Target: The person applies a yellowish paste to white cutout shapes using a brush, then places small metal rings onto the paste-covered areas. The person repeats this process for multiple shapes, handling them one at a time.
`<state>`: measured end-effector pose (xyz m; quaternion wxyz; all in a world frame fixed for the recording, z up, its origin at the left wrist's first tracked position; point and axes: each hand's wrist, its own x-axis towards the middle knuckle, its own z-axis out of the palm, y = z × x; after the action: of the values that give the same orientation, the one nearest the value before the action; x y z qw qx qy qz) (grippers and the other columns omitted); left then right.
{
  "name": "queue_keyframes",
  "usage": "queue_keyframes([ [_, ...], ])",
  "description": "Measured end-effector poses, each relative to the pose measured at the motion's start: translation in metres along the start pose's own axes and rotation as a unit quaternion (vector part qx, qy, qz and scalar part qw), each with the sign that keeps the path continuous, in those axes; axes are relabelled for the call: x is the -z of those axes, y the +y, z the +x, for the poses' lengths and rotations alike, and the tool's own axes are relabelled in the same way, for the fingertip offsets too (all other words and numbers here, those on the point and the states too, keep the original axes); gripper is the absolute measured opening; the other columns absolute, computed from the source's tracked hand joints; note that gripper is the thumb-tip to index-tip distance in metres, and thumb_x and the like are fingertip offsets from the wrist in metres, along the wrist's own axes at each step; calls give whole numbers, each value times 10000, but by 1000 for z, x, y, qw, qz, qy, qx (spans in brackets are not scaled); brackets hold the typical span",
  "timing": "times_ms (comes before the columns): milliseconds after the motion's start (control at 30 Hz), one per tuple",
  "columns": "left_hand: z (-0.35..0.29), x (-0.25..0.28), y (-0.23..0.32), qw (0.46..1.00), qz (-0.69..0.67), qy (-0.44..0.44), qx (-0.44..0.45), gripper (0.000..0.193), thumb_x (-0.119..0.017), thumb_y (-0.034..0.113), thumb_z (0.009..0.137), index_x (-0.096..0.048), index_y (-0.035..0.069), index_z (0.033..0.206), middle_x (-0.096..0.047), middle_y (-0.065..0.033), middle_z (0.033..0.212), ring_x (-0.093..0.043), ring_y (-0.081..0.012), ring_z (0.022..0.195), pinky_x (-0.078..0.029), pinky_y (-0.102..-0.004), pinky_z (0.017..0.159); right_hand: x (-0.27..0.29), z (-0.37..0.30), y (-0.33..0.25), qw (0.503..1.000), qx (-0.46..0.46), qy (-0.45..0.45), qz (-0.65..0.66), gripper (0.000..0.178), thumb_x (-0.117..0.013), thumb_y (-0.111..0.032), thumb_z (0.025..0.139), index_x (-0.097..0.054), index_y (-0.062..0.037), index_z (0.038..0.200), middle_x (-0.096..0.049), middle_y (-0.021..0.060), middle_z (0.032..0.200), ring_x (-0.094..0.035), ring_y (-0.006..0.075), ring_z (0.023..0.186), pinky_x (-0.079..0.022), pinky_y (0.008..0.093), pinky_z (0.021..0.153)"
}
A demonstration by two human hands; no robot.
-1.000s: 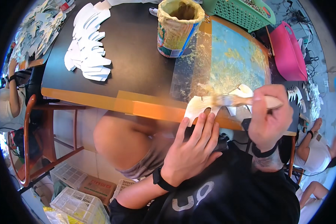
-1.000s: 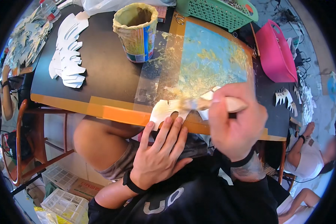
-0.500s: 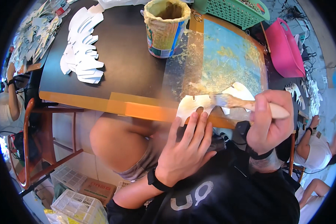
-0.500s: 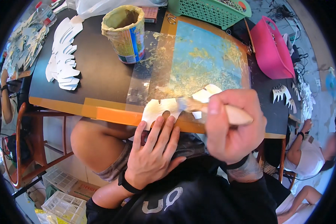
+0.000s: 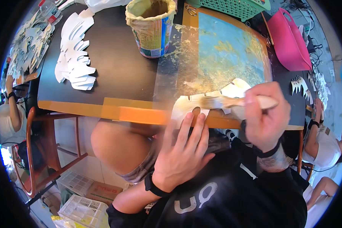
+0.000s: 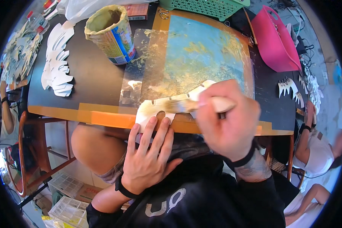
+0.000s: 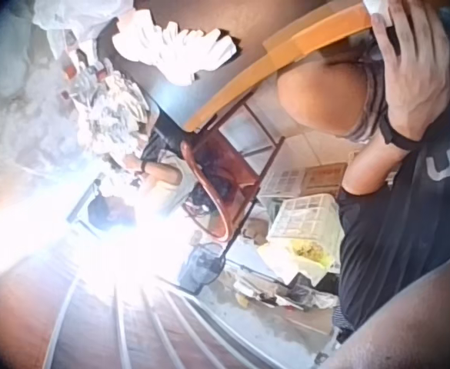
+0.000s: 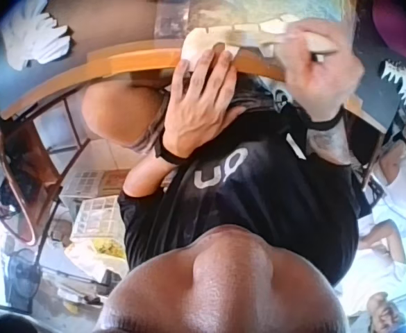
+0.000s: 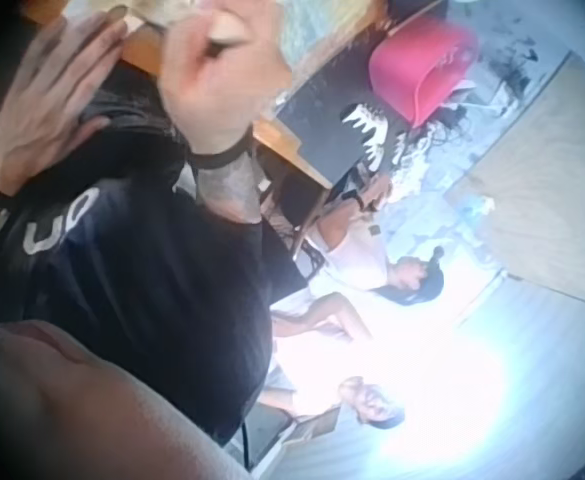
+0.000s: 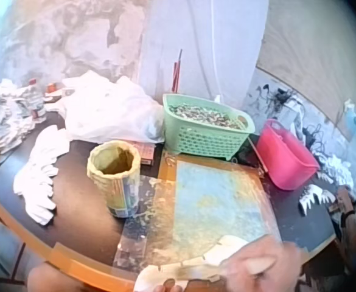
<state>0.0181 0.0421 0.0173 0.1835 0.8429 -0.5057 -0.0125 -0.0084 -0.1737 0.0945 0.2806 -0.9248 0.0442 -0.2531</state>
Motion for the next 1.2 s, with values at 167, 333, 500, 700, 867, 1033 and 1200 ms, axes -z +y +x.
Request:
queue_keyframes([
  [167,0,4,0,1000,-1,-9,-6,724,-681,535,896,-610,28,1408,-496,-158,1561,-388,-380,1508,-278,-610,1201,12,-7,2,995,36,87,-24,52,-688,-66,945,-654,-28,940,-683,96,787,-665,175,647,-504,304,598],
  [333,1,4,-2,1000,1,-1,-16,687,-690,513,905,-631,28,1386,-518,-161,1530,-418,-380,1491,-279,-613,1198,9,1,8,1000,20,11,-6,59,-678,-77,951,-652,-25,944,-656,102,776,-634,198,619,-493,311,600],
  [500,2,4,0,1000,1,12,-13,639,-698,485,913,-657,23,1353,-550,-160,1497,-442,-371,1475,-287,-609,1194,26,-1,16,991,-9,128,26,60,-656,-75,977,-650,-18,958,-639,76,772,-618,118,666,-470,270,605],
  [700,1,0,1,999,-3,33,-2,586,-732,410,901,-668,20,1333,-578,-161,1470,-468,-369,1456,-294,-605,1194,5,2,22,999,1,37,23,76,-683,-82,974,-647,-16,981,-642,67,766,-613,87,701,-474,261,618],
  [867,2,1,1,999,-11,33,-2,568,-765,348,880,-668,19,1332,-575,-161,1479,-470,-371,1455,-298,-601,1194,22,-3,23,989,-5,119,88,52,-666,-68,975,-651,-18,973,-665,48,815,-625,95,714,-487,270,627],
  [1033,1,1,2,999,-16,30,4,565,-774,325,869,-668,18,1331,-576,-162,1478,-477,-371,1449,-301,-600,1195,28,2,42,999,33,15,-19,74,-675,-79,974,-653,-9,972,-661,48,844,-637,117,736,-492,275,649],
  [1200,3,0,1,999,-11,45,1,553,-778,303,852,-678,17,1315,-596,-159,1452,-504,-369,1427,-314,-596,1190,45,-2,48,992,-16,106,69,64,-683,-69,969,-654,-12,977,-669,52,846,-630,111,762,-486,260,685],
])
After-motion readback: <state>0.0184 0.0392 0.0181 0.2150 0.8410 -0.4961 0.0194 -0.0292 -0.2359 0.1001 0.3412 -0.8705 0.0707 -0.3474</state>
